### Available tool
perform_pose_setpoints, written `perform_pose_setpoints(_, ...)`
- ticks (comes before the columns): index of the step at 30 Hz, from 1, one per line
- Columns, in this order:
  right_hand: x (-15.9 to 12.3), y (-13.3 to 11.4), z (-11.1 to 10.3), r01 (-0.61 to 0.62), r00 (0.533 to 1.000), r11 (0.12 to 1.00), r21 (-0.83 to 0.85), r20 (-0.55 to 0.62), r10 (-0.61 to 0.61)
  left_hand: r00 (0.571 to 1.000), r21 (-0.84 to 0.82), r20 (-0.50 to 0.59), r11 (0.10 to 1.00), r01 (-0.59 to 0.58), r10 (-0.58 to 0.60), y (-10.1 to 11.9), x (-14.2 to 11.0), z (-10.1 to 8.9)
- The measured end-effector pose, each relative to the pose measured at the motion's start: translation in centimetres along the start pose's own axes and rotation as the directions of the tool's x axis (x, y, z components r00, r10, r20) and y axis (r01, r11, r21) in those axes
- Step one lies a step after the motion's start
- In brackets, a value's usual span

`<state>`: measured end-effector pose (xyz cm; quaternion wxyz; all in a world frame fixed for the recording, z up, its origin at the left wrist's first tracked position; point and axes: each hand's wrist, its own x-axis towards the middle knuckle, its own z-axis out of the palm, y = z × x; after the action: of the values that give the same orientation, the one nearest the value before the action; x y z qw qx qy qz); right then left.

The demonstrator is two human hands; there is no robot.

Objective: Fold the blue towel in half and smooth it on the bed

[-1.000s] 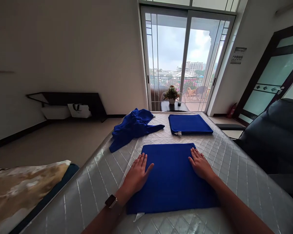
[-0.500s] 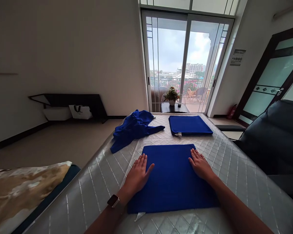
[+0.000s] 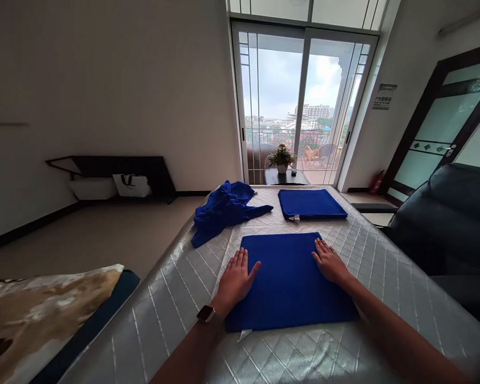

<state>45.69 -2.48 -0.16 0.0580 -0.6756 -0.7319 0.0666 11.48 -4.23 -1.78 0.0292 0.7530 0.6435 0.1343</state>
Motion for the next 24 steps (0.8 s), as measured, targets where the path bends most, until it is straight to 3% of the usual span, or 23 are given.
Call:
perform_pose_setpoints(10, -4.5, -0.4, 0.6, 0.013, 1.0, 0.999, 0.037, -0.002, -0.013, 0.996, 0.03, -0.075, 0.999, -0.042, 0.044, -0.7, 0.4, 1.2)
perform_pose_setpoints(17, -4.6, -0.8, 0.5, -0.003, 1.0, 0.998, 0.066, 0.019, 0.002, 0.993, 0.081, -0.116, 0.997, -0.02, 0.029, -0.7, 0.4, -0.3)
perform_pose_setpoints(20, -4.7, -0.9, 0.2, 0.002, 1.0, 0.995, 0.095, 0.022, -0.004, 0.987, 0.062, -0.103, 0.991, -0.116, 0.122, 1.6, 0.0, -1.1)
perform_pose_setpoints(24, -4.8, -1.0, 0.1, -0.002, 1.0, 0.995, 0.1, 0.017, 0.0, 0.941, 0.011, -0.012, 0.941, -0.337, 0.337, 8.9, -0.8, -1.0)
